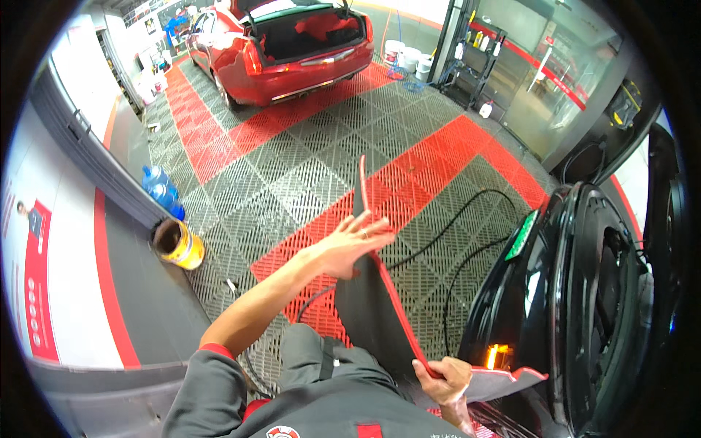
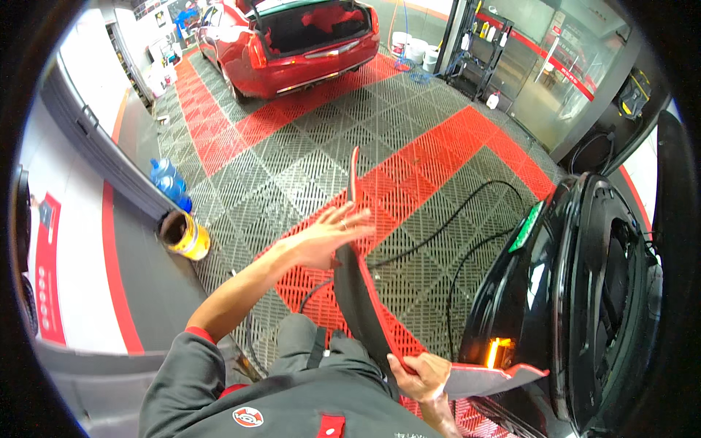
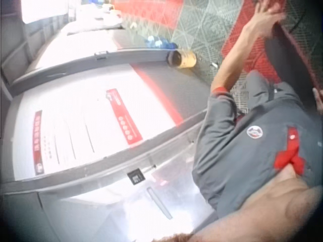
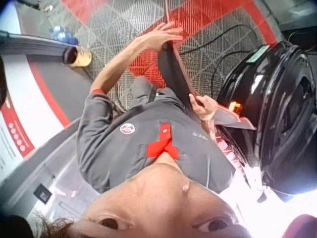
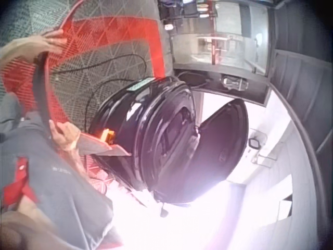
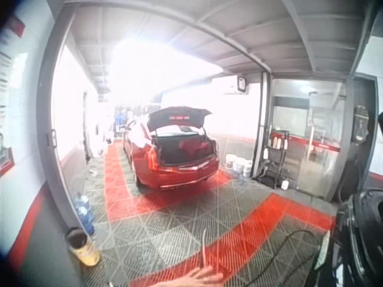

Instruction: The person retrieves red quilted car mats from outside, carries them into the garage, and installs them into the trunk of a red sedan. The person also places a cloth and slippers into the trunk.

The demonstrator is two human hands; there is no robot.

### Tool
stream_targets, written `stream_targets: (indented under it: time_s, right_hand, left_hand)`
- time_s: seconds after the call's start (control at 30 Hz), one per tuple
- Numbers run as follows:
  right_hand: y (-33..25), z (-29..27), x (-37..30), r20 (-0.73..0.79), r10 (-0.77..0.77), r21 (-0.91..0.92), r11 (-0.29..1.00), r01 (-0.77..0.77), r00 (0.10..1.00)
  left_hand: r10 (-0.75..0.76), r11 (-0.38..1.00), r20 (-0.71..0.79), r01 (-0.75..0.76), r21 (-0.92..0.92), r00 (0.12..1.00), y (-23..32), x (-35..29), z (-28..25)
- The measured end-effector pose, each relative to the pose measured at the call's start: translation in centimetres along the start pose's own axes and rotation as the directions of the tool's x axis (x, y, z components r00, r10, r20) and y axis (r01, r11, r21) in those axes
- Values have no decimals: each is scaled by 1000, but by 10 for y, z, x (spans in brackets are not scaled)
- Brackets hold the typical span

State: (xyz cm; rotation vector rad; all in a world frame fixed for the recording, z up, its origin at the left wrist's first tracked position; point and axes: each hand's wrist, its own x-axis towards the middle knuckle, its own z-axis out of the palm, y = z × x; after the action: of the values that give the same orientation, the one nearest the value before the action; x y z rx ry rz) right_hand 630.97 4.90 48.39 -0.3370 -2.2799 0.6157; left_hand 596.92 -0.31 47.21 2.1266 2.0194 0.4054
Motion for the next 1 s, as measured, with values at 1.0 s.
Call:
stream_targets:
  time_s: [1.0]
  right_hand:
    - [485,388,687,-88,416,-325,847,-421,905]
  left_hand:
    - [196,963,-142,-217,-157,970,-823,335,-277]
